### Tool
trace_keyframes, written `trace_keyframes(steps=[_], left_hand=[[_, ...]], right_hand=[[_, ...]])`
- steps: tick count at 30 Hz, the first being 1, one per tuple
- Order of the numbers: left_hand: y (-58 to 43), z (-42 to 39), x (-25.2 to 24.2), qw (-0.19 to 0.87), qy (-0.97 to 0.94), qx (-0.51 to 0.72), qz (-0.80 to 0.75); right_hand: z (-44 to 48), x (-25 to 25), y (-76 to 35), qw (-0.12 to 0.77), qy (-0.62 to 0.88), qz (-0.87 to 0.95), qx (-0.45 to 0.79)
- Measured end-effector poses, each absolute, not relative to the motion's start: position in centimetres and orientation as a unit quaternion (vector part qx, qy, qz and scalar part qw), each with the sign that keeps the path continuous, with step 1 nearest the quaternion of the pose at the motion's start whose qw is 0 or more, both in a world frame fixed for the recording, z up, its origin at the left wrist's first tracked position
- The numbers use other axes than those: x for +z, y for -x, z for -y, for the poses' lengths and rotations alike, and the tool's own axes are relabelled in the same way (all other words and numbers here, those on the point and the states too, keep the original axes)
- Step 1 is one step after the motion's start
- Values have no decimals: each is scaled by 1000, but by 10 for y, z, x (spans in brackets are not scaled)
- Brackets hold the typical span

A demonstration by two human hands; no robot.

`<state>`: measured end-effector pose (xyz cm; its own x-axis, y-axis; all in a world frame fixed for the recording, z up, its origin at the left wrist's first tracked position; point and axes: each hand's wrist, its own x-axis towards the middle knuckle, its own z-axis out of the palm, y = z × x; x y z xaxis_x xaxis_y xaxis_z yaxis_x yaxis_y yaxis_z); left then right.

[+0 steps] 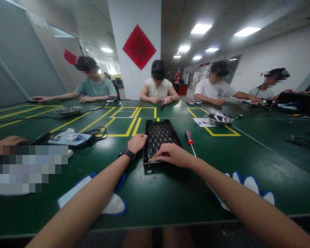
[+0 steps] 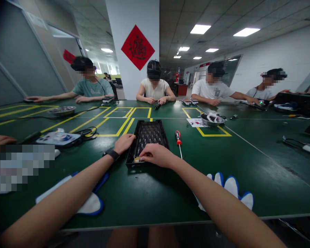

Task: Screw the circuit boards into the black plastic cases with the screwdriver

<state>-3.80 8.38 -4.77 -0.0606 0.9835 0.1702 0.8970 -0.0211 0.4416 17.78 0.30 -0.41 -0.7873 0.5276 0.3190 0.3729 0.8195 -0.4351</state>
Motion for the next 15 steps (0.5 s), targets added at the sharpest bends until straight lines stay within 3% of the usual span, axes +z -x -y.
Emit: trace_keyframes(steps=[7, 15], left_hand=[[46, -88, -52, 119, -711, 248, -647], [41, -87, -58, 68, -691, 281, -662]], right_hand=[[-7, -7, -178, 212, 249, 933, 154], [-8, -9, -178, 211, 250, 934, 146]])
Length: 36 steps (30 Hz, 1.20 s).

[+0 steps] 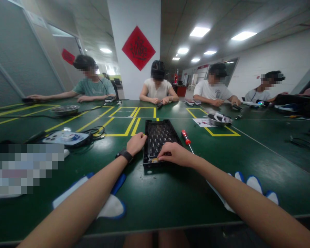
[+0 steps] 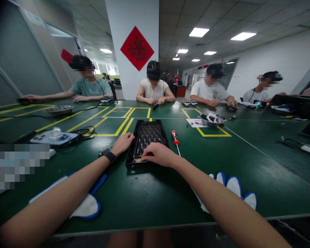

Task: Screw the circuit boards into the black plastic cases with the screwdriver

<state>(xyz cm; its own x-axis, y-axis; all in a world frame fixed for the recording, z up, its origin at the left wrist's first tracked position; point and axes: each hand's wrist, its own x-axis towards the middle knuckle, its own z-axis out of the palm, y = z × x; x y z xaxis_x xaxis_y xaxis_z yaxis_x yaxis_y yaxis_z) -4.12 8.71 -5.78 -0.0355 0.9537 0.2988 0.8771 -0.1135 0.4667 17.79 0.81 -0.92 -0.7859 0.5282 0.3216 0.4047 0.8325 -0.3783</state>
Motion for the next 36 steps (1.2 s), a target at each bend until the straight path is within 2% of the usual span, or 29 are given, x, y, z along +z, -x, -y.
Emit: trace_keyframes(steps=[21, 36], left_hand=[[44, -90, -58, 77, -714, 283, -636], [44, -90, -58, 77, -716, 278, -636]], right_hand=[[-7, -8, -177, 222, 266, 921, 178], [-8, -9, -177, 201, 288, 900, 259]])
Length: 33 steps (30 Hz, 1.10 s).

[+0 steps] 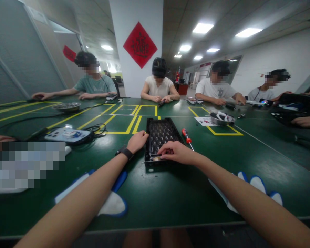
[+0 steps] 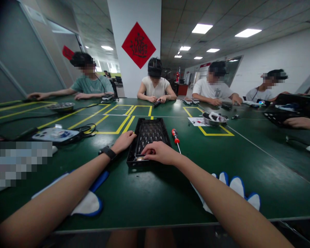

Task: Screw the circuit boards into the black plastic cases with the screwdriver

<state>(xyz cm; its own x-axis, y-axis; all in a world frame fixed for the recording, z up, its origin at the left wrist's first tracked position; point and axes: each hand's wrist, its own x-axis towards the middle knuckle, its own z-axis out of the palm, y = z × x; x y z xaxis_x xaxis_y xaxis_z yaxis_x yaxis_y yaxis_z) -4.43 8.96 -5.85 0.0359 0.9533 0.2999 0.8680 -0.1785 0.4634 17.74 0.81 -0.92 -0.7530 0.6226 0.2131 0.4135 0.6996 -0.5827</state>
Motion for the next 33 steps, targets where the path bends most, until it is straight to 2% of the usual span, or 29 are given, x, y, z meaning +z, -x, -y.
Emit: trace_keyframes(steps=[7, 33], left_hand=[[45, -89, -57, 81, -714, 280, -637], [45, -82, -59, 86, -719, 305, -618]], right_hand=[[-7, -10, -177, 230, 287, 898, 242], [-6, -11, -178, 239, 289, 891, 255]])
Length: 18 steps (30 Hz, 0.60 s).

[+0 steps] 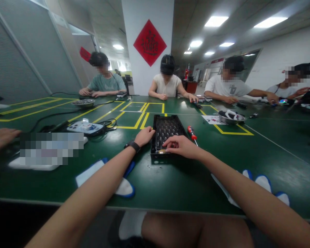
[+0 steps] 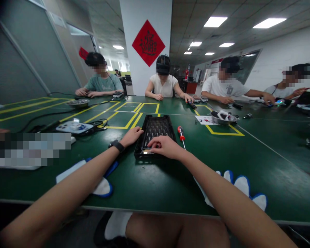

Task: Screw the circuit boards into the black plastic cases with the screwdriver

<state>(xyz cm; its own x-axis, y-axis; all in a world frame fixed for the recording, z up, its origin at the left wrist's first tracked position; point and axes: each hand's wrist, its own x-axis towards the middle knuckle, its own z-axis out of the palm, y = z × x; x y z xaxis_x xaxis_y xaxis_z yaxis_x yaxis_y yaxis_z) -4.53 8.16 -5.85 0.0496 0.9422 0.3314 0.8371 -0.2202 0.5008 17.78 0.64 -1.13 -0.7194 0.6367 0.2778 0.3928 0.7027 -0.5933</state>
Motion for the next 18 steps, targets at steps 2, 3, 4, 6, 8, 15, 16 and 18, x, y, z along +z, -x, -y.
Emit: trace_keyframes(steps=[2, 3, 4, 6, 8, 15, 16, 18], left_hand=[[45, -81, -58, 85, -721, 307, -616], [45, -82, -58, 85, -721, 305, -616], [45, -82, -58, 86, -721, 303, -617], [45, -82, -58, 87, -723, 300, -617], [45, -81, -58, 88, -725, 304, -612], [47, -79, -57, 97, -731, 304, -603], [47, -79, -57, 96, -733, 302, -601], [48, -79, -56, 92, -736, 301, -600]], right_hand=[[-7, -11, -178, 242, 290, 894, 241], [-7, -11, -179, 240, 290, 896, 235], [-7, -11, -179, 235, 290, 899, 231], [-6, -10, -178, 224, 290, 902, 228], [-6, -10, -178, 218, 293, 902, 232], [-7, -8, -179, 217, 276, 903, 247], [-7, -7, -179, 215, 274, 904, 248], [-7, -6, -179, 216, 273, 907, 239]])
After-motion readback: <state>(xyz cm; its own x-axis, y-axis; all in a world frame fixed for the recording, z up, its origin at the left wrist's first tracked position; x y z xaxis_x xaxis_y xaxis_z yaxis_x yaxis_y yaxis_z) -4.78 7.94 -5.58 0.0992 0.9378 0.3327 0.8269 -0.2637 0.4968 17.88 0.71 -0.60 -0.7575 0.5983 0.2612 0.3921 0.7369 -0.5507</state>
